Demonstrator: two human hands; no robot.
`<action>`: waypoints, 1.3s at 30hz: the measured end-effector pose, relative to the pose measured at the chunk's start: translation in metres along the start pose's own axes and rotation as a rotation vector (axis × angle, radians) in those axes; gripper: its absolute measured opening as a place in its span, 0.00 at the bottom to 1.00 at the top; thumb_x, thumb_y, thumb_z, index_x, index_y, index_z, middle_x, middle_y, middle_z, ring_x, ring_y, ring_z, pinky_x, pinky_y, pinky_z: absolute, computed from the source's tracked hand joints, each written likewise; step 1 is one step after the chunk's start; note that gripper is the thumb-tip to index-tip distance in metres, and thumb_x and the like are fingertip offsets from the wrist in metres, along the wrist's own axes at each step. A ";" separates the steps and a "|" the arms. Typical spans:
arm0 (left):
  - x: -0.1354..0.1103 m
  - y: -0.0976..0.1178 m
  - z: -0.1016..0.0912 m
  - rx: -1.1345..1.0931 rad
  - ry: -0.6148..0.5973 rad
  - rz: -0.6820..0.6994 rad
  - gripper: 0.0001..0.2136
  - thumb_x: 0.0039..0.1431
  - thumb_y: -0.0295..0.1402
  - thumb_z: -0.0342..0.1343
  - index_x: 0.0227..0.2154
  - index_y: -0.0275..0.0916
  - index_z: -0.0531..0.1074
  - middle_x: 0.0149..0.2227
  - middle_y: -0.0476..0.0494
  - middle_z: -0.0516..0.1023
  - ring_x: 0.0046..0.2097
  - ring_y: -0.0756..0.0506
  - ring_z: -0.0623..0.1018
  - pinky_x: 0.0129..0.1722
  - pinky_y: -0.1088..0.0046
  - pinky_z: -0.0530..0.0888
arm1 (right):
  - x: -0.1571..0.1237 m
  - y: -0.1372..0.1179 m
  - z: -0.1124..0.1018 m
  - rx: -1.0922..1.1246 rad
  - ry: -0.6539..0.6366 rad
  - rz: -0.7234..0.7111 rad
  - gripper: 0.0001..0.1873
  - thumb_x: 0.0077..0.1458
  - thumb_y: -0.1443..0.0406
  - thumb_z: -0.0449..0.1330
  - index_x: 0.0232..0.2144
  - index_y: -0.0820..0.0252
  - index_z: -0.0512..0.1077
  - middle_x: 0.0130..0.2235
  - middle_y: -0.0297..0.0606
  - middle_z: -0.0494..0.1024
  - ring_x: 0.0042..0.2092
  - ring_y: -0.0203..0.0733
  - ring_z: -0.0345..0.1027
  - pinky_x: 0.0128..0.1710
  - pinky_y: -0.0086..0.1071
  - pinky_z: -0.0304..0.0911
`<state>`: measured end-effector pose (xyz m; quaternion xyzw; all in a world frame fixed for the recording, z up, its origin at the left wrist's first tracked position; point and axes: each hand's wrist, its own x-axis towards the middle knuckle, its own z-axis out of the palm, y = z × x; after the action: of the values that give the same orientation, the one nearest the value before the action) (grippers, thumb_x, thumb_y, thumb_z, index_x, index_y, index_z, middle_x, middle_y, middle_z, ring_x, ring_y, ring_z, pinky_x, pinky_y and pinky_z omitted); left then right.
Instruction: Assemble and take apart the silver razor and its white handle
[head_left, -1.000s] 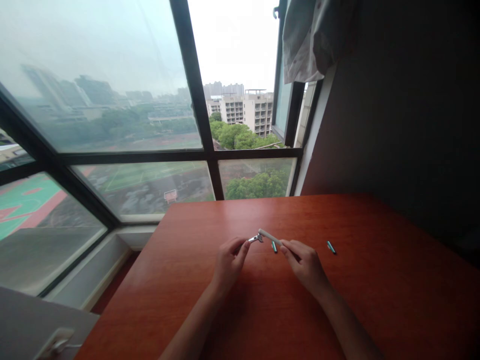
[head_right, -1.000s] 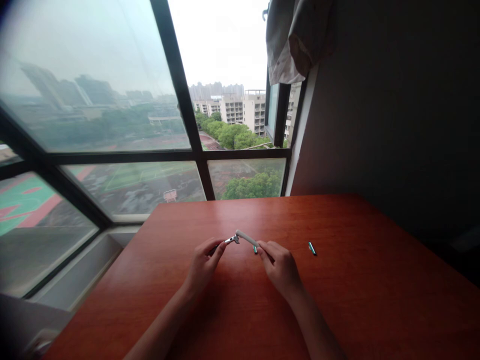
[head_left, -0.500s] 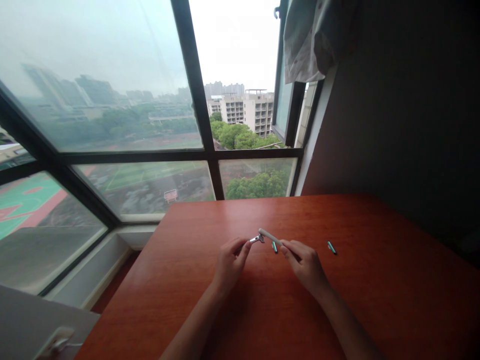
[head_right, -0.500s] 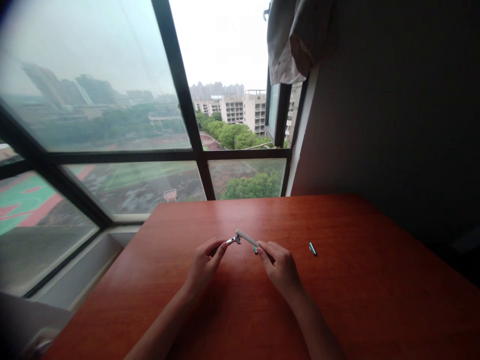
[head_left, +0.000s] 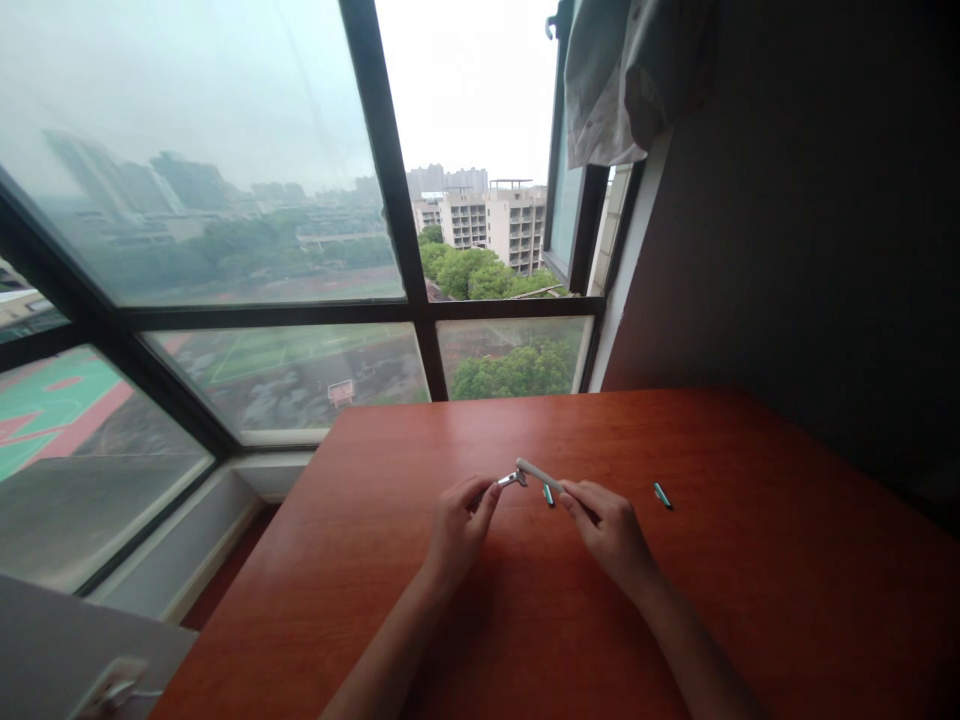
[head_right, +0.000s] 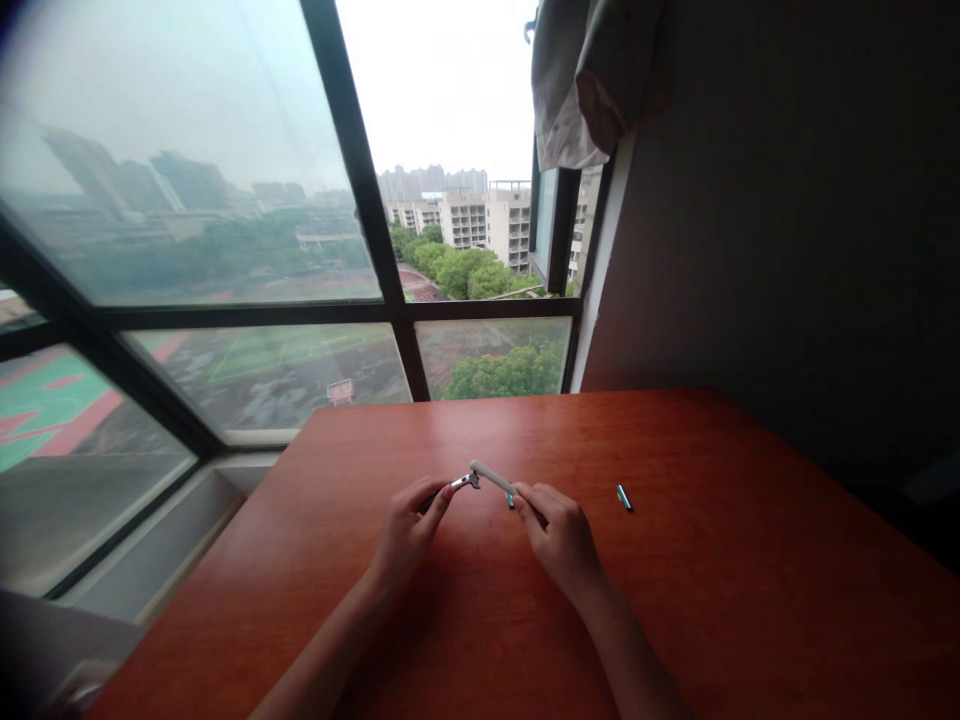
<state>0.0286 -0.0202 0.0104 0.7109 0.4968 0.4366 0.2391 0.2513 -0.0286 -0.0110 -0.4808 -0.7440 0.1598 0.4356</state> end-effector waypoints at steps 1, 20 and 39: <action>0.000 0.000 0.000 0.002 -0.001 -0.001 0.14 0.63 0.39 0.50 0.35 0.36 0.78 0.29 0.44 0.77 0.30 0.47 0.72 0.29 0.75 0.65 | 0.000 0.000 0.000 0.005 -0.003 0.000 0.15 0.63 0.61 0.50 0.40 0.59 0.76 0.33 0.41 0.78 0.35 0.44 0.73 0.35 0.32 0.66; 0.002 -0.007 -0.003 -0.085 0.108 -0.111 0.17 0.60 0.44 0.53 0.36 0.35 0.80 0.28 0.44 0.79 0.30 0.46 0.73 0.28 0.75 0.67 | -0.001 -0.003 -0.001 0.010 -0.022 -0.015 0.15 0.63 0.61 0.51 0.40 0.58 0.76 0.33 0.41 0.79 0.34 0.43 0.72 0.36 0.32 0.67; 0.002 -0.004 -0.001 -0.129 0.020 -0.078 0.17 0.60 0.44 0.53 0.34 0.36 0.79 0.30 0.43 0.80 0.32 0.45 0.75 0.30 0.74 0.68 | 0.000 -0.004 0.000 0.011 0.006 0.013 0.15 0.63 0.62 0.50 0.40 0.58 0.76 0.32 0.41 0.78 0.34 0.44 0.72 0.35 0.32 0.65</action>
<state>0.0258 -0.0172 0.0082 0.6696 0.4974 0.4652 0.2963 0.2488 -0.0304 -0.0081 -0.4837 -0.7388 0.1652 0.4392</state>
